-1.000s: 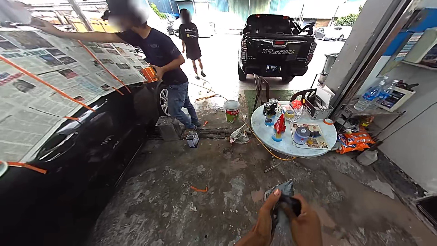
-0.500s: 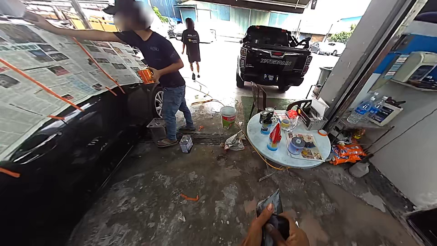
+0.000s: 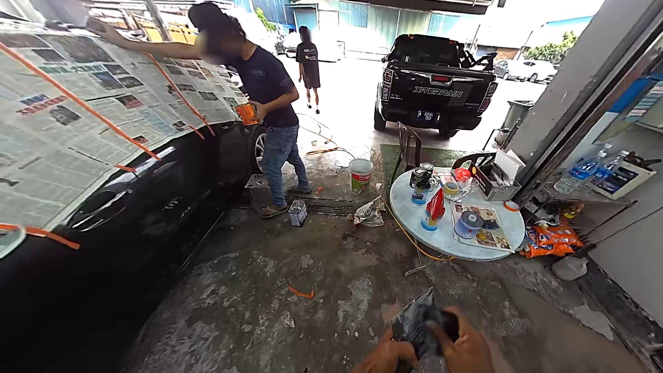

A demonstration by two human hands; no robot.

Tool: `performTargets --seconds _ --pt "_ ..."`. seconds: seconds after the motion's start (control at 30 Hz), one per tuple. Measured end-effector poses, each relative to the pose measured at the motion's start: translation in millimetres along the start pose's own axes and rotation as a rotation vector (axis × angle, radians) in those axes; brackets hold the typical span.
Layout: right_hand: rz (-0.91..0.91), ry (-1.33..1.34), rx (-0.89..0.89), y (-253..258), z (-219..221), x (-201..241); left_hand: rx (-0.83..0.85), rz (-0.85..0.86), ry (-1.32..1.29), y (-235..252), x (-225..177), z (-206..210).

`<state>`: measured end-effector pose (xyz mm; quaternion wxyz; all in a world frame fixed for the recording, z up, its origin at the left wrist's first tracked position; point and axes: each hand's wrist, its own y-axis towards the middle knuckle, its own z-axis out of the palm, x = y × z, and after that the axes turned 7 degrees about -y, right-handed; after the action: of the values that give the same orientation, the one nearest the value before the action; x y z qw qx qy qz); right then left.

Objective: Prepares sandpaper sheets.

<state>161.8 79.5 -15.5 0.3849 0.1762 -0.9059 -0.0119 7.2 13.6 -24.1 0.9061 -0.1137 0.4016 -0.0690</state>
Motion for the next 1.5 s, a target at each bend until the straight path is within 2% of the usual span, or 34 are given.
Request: performTargets --seconds 0.07,0.13,0.17,0.27,0.37,0.5,0.6,0.7,0.8,0.93,1.03,1.13,1.23,1.33,1.43,1.5 --pt "-0.001 -0.009 0.005 -3 1 1 -0.022 -0.017 0.029 -2 2 -1" --pt "-0.143 0.037 0.015 -8 5 12 -0.025 0.014 0.073 4 3 -1" --pt "-0.160 0.042 0.009 -8 5 10 -0.024 0.003 0.087 4 2 -1" --pt "-0.068 -0.037 -0.048 1 -2 -6 0.021 -0.052 0.149 0 1 -1" --pt "-0.131 -0.017 -0.008 -8 -3 6 0.058 -0.019 0.243 7 10 -3" --pt "-0.044 -0.063 -0.090 -3 -8 -12 0.053 -0.090 0.343 -1 8 3" --pt "-0.091 -0.003 -0.058 -10 -12 -4 0.117 -0.030 0.433 0 10 5" --pt "0.028 -0.012 -0.077 -8 -12 -21 0.138 -0.082 0.409 -2 12 6" --pt "-0.061 -0.029 -0.054 -17 -14 -4 0.157 -0.002 0.389 1 21 7" --pt "0.009 -0.018 -0.063 -15 -19 -20 0.160 -0.093 0.301 -5 25 8" --pt "-0.124 -0.032 -0.017 -27 -18 3 0.103 -0.041 0.299 -2 28 12" --pt "-0.107 -0.084 -0.084 -22 -17 -16 0.114 -0.117 0.294 -16 21 19" --pt "-0.222 -0.111 -0.059 -30 -20 5 0.086 -0.053 0.271 -10 30 19" --pt "-0.207 -0.112 -0.055 -29 -16 -4 0.065 -0.169 0.272 -13 29 18" --pt "-0.260 -0.107 0.010 -33 -21 9 0.038 -0.128 0.222 -11 33 21" --pt "-0.203 -0.128 -0.022 -30 -18 -1 0.053 -0.194 0.220 -12 31 20"
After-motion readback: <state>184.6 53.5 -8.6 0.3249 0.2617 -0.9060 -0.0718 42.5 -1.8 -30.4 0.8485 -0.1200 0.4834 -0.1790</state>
